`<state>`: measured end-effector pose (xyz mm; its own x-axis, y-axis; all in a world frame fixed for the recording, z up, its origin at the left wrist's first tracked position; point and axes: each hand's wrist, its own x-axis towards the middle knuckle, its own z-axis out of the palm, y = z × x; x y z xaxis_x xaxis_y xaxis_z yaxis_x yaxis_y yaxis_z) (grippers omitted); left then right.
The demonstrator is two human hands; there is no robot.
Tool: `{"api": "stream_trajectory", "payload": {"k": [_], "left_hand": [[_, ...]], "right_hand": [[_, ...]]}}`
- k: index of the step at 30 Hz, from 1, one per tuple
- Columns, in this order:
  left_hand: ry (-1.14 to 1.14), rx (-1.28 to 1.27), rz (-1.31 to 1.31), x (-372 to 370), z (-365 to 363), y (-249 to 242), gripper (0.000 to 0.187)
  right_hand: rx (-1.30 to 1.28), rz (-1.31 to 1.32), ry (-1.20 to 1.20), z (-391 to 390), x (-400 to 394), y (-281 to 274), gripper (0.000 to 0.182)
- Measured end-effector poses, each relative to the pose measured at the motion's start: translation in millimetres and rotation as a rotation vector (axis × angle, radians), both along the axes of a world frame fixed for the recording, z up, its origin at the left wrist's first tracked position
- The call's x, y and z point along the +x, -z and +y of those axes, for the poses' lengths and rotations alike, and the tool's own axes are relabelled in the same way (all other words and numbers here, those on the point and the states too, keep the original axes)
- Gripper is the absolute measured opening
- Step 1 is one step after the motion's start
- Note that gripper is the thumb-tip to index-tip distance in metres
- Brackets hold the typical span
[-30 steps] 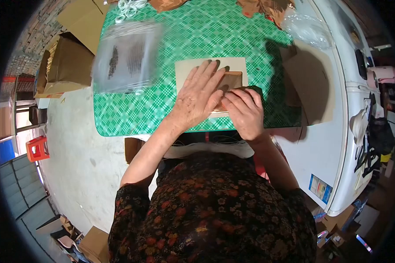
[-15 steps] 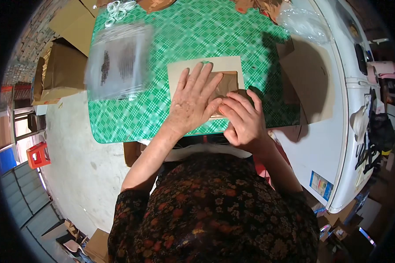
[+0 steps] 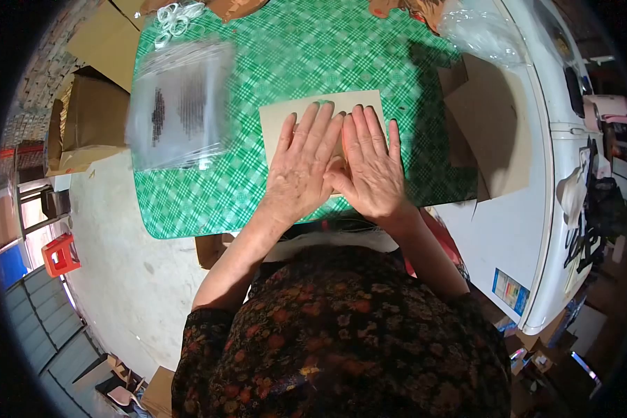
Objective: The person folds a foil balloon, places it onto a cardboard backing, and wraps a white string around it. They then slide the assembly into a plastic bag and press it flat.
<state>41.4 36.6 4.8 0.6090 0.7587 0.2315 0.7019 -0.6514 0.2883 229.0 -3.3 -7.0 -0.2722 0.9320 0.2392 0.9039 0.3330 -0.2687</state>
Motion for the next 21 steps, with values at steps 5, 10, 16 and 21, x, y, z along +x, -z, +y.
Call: {"api": "stream_trajectory", "payload": {"k": [5, 10, 16, 21], "left_hand": [[-0.04, -0.001, -0.052, -2.4, -2.1, -1.4, 0.07], [-0.091, -0.128, -0.233, -32.4, 9.5, -24.2, 0.061], [-0.346, -0.158, -0.601, -65.7, 12.6, -61.8, 0.057], [-0.471, -0.341, -0.627, -53.6, -4.4, -54.5, 0.047]], "right_hand": [[-0.002, 0.023, 0.033, 0.7, 1.2, -0.4, 0.1], [-0.012, -0.036, 0.032, 0.4, 2.3, -2.5, 0.102], [-0.01, -0.052, 0.049, 0.9, -1.3, -1.3, 0.105], [-0.024, -0.064, 0.06, 0.3, -2.9, -4.3, 0.104]]}}
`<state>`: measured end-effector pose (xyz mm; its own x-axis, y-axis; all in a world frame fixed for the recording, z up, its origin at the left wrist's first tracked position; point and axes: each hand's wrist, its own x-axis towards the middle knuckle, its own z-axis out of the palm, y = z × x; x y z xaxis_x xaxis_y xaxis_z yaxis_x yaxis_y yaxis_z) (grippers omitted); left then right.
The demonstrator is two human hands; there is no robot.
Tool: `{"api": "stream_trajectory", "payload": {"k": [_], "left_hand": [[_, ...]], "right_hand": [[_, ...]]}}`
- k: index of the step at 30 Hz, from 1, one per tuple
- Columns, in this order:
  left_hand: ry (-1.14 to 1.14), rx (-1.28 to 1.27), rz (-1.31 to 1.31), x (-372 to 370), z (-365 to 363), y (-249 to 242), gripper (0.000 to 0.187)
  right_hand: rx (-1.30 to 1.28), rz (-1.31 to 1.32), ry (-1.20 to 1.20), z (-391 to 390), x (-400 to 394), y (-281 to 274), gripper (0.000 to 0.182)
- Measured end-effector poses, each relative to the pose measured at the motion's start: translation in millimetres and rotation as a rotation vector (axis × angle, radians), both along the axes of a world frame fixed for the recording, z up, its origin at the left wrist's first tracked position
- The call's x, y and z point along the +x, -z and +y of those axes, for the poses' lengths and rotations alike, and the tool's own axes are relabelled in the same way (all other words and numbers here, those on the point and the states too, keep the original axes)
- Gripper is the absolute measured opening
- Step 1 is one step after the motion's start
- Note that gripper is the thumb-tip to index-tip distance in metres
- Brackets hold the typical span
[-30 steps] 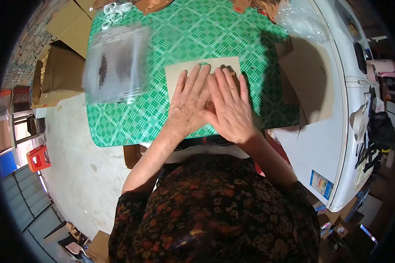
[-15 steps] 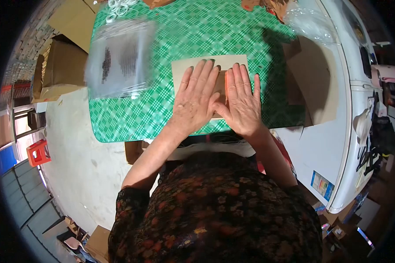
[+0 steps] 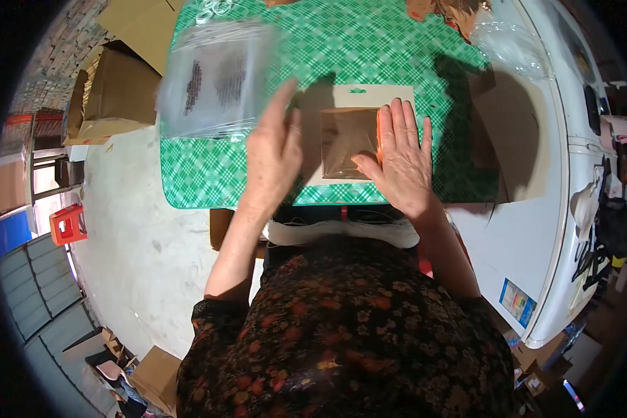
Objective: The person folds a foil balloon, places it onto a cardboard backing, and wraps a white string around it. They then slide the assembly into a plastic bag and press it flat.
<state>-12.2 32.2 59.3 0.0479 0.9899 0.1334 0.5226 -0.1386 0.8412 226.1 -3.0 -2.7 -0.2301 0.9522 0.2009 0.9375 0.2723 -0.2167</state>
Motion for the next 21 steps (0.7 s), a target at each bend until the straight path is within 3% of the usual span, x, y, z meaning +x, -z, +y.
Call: {"api": "stream_trajectory", "payload": {"k": [4, 9, 13, 21], "left_hand": [[-0.05, 0.28, 0.308, 5.5, -8.8, 30.2, 0.032], [-0.071, 0.213, 0.375, 4.1, -1.2, 36.9, 0.018], [-0.035, 0.071, 0.402, 10.4, 14.5, 35.4, 0.025], [-0.043, 0.029, 0.353, 10.4, 33.6, 38.5, 0.032]], "right_hand": [[-0.019, -0.004, 0.003, 0.7, -0.6, -2.2, 0.102], [-0.023, -0.012, -0.006, 0.4, -0.1, -1.3, 0.1], [-0.01, 0.004, -0.003, 0.4, -0.8, -0.5, 0.1], [-0.021, 0.003, -0.009, 0.9, -1.0, -3.1, 0.099]]}}
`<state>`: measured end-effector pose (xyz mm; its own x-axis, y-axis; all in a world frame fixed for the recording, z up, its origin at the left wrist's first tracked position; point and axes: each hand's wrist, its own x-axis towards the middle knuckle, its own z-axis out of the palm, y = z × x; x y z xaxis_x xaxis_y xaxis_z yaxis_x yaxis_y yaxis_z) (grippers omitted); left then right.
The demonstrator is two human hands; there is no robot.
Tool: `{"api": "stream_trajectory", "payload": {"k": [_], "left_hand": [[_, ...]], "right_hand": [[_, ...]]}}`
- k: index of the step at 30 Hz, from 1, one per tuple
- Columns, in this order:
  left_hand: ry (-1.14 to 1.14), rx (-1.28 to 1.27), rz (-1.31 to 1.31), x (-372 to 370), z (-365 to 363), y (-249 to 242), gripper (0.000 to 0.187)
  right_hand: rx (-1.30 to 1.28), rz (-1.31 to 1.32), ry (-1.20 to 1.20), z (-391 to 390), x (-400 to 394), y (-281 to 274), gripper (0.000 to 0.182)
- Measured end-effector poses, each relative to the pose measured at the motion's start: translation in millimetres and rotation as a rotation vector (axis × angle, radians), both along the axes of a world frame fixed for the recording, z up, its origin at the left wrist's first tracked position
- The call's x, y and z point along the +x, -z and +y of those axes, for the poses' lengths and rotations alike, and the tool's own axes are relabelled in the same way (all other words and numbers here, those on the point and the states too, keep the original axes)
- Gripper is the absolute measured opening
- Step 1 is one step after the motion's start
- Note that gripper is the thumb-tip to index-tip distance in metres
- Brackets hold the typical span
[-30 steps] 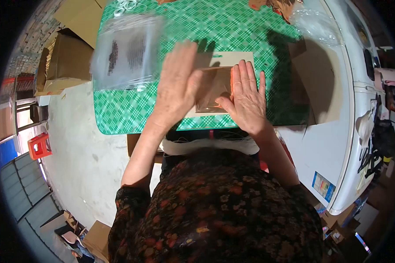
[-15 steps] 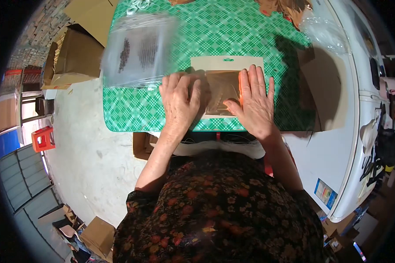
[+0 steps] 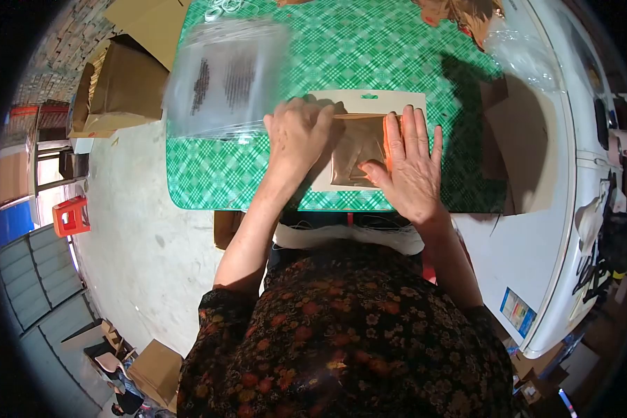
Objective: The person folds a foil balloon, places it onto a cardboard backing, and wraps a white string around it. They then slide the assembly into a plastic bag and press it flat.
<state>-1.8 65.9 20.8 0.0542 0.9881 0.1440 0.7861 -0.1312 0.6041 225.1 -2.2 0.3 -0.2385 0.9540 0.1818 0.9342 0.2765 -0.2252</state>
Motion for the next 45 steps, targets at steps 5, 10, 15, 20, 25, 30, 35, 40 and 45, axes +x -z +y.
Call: {"api": "stream_trajectory", "payload": {"k": [5, 10, 15, 20, 25, 30, 35, 40, 45], "left_hand": [[-0.039, -0.239, -0.036, 4.6, 6.0, -17.0, 0.036], [0.067, -0.291, -0.153, -13.3, 11.4, -7.7, 0.028], [0.179, -0.187, 0.044, -24.9, 7.6, -7.7, 0.026], [0.228, -0.167, -0.019, -22.0, 5.8, -16.0, 0.027], [0.291, -0.146, -0.104, -14.7, 7.9, -19.2, 0.03], [0.381, -0.089, -0.109, -14.6, 12.5, -17.1, 0.03], [0.337, 0.07, -0.043, -11.7, 10.2, -10.9, 0.022], [0.308, 0.071, -0.017, -9.4, 10.4, -4.9, 0.016], [0.312, 0.151, -0.004, -10.4, 9.7, 2.8, 0.014]], "right_hand": [[-0.009, 0.007, -0.009, 0.0, 0.9, -2.5, 0.098], [0.002, 0.018, -0.015, 0.0, 0.9, -0.4, 0.097], [-0.013, 0.014, -0.012, -0.1, 1.2, -1.0, 0.098], [-0.022, 0.005, -0.002, -0.5, 0.6, 0.9, 0.1], [-0.031, -0.007, -0.008, -0.3, 1.1, 0.0, 0.1], [-0.024, -0.029, -0.013, 0.2, 0.0, -1.8, 0.099], [-0.023, -0.059, -0.016, 0.4, -0.2, -5.2, 0.099], [-0.024, -0.066, -0.019, 0.6, -0.6, -5.7, 0.099], [-0.034, -0.06, -0.021, 0.9, 0.9, -4.7, 0.1]]}}
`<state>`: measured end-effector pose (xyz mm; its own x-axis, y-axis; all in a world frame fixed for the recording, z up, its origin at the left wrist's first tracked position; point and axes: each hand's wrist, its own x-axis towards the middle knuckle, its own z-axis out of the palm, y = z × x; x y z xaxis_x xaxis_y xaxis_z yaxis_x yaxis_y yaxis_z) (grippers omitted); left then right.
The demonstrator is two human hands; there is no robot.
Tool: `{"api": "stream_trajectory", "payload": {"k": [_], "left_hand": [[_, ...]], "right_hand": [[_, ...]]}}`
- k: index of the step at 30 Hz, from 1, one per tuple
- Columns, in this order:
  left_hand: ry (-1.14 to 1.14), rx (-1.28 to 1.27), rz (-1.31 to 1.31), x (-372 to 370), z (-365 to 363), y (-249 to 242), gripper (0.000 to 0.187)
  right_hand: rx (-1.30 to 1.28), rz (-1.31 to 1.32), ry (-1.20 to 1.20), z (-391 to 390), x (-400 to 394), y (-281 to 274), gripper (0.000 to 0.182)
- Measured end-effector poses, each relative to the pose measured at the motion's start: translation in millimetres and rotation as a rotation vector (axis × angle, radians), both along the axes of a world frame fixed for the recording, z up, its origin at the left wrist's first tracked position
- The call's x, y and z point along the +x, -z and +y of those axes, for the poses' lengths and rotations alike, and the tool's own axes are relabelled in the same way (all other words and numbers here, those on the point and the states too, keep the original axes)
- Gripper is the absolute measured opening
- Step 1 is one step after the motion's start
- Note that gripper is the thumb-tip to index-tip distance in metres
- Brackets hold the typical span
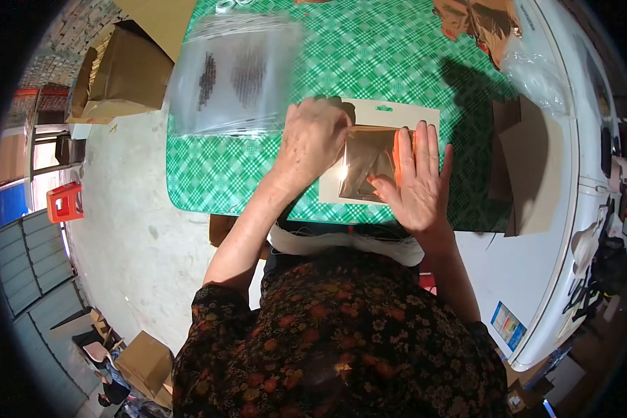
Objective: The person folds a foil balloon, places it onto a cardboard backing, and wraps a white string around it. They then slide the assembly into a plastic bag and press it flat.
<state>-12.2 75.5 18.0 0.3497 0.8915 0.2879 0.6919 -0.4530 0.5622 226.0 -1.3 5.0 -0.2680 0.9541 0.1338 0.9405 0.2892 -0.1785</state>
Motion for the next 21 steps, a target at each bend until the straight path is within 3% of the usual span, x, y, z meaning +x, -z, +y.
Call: {"api": "stream_trajectory", "payload": {"k": [21], "left_hand": [[0.038, 0.181, -0.047, 4.4, 2.6, 11.1, 0.02]], "right_hand": [[0.001, 0.06, -0.031, -0.6, 1.0, -5.7, 0.087]]}}
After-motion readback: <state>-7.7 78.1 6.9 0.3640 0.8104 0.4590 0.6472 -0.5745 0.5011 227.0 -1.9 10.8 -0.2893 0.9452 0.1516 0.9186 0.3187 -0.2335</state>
